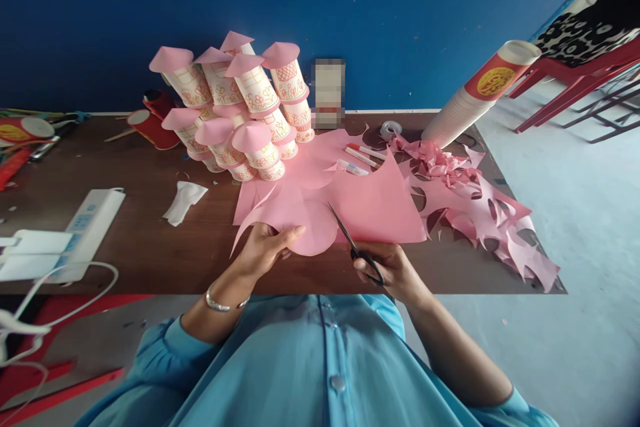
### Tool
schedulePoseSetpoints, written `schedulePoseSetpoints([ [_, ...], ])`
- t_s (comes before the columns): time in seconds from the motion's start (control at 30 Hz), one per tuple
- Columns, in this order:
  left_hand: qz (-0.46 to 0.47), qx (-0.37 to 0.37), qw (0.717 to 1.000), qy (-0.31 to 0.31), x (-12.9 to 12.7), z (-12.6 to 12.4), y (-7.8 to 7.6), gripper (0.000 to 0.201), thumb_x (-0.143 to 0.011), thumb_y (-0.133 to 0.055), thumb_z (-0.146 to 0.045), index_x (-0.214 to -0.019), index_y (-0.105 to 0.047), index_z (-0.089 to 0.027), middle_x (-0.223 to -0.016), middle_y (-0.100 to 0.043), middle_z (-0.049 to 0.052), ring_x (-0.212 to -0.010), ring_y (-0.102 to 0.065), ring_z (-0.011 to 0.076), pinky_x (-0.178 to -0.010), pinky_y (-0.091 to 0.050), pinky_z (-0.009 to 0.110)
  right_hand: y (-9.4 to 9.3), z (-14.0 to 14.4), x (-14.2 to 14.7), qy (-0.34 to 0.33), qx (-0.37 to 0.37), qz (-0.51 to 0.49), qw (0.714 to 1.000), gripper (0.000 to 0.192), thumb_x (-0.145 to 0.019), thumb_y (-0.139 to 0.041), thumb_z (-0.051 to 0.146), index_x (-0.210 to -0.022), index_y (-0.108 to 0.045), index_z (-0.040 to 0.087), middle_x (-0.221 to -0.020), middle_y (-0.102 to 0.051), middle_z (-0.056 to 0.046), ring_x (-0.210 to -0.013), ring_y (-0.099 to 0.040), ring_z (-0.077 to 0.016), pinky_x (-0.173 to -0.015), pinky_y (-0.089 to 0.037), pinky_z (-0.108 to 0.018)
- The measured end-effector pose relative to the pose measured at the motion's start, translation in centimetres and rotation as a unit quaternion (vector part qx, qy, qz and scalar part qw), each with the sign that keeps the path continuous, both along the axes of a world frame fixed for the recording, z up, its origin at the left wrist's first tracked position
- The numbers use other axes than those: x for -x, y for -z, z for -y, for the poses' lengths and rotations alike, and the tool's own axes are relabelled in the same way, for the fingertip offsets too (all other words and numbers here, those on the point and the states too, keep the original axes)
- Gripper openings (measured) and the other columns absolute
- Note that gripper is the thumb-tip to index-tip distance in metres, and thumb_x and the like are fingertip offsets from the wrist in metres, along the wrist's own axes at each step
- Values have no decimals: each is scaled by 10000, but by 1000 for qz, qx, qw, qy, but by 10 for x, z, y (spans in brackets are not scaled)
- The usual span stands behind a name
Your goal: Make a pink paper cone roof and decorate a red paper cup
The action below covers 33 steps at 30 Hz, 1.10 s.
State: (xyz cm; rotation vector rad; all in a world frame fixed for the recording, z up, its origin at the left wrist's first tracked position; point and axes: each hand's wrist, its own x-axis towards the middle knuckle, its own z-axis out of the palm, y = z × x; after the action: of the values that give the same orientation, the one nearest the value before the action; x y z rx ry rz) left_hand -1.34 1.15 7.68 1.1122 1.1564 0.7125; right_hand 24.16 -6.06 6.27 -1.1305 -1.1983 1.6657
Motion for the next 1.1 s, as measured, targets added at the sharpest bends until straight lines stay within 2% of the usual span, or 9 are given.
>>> schedulePoseSetpoints([
  [0.07,9,6,1000,5,0,-2,-3,633,-700,-899,-551,-448,-418,-225,-445,-322,-53,-445,-317,75,-437,-297,261,1,-1,-1,-7,-1,-6,1000,628,-893,-811,767,-950,-752,145,-598,-448,49,-554,-364,-98,-497,-344,-261],
  [0.2,31,11,999,18,2,-6,-6,630,-668,-928,-539,-452,-426,-225,-432,-335,-57,-430,-307,67,-424,-287,256,-1,-2,-3,-12,0,-11,1000,624,-893,-817,759,-941,-769,139,-594,-462,44,-542,-366,-94,-490,-345,-261],
  [0.4,30,12,999,18,7,-8,-1,617,-736,-882,-536,-487,-412,-223,-483,-359,-41,-459,-342,77,-424,-297,255,-2,-3,-4,-23,17,-12,1000,670,-875,-820,783,-1041,-815,133,-610,-446,47,-550,-374,-97,-504,-362,-266],
  [0.6,19,32,999,1,6,-12,-1,667,-657,-890,-538,-462,-330,-234,-458,-290,-57,-430,-296,57,-397,-279,240,-1,-3,-4,-23,18,-16,999,678,-861,-823,796,-1025,-819,137,-609,-441,48,-548,-361,-96,-502,-360,-268],
  [0.73,19,34,999,-9,7,-14,-1,614,-645,-909,-533,-490,-404,-220,-475,-349,-45,-434,-340,67,-392,-275,236,0,-2,-5,-22,19,1,1000,713,-853,-810,822,-1052,-829,138,-623,-458,41,-554,-377,-99,-504,-371,-269],
  [0.87,15,36,999,-14,10,-15,1,647,-633,-922,-508,-476,-358,-233,-453,-299,-60,-410,-318,60,-384,-261,242,1,-2,-5,-22,18,-3,1000,732,-851,-810,825,-1069,-834,127,-613,-456,43,-544,-380,-96,-498,-363,-263],
  [1.1,10,31,999,6,11,-17,-1,591,-649,-904,-505,-483,-414,-218,-453,-359,-44,-412,-348,66,-384,-262,236,6,-2,-6,-22,13,-8,1000,733,-856,-815,812,-1096,-835,119,-578,-466,48,-520,-366,-92,-479,-332,-254],
])
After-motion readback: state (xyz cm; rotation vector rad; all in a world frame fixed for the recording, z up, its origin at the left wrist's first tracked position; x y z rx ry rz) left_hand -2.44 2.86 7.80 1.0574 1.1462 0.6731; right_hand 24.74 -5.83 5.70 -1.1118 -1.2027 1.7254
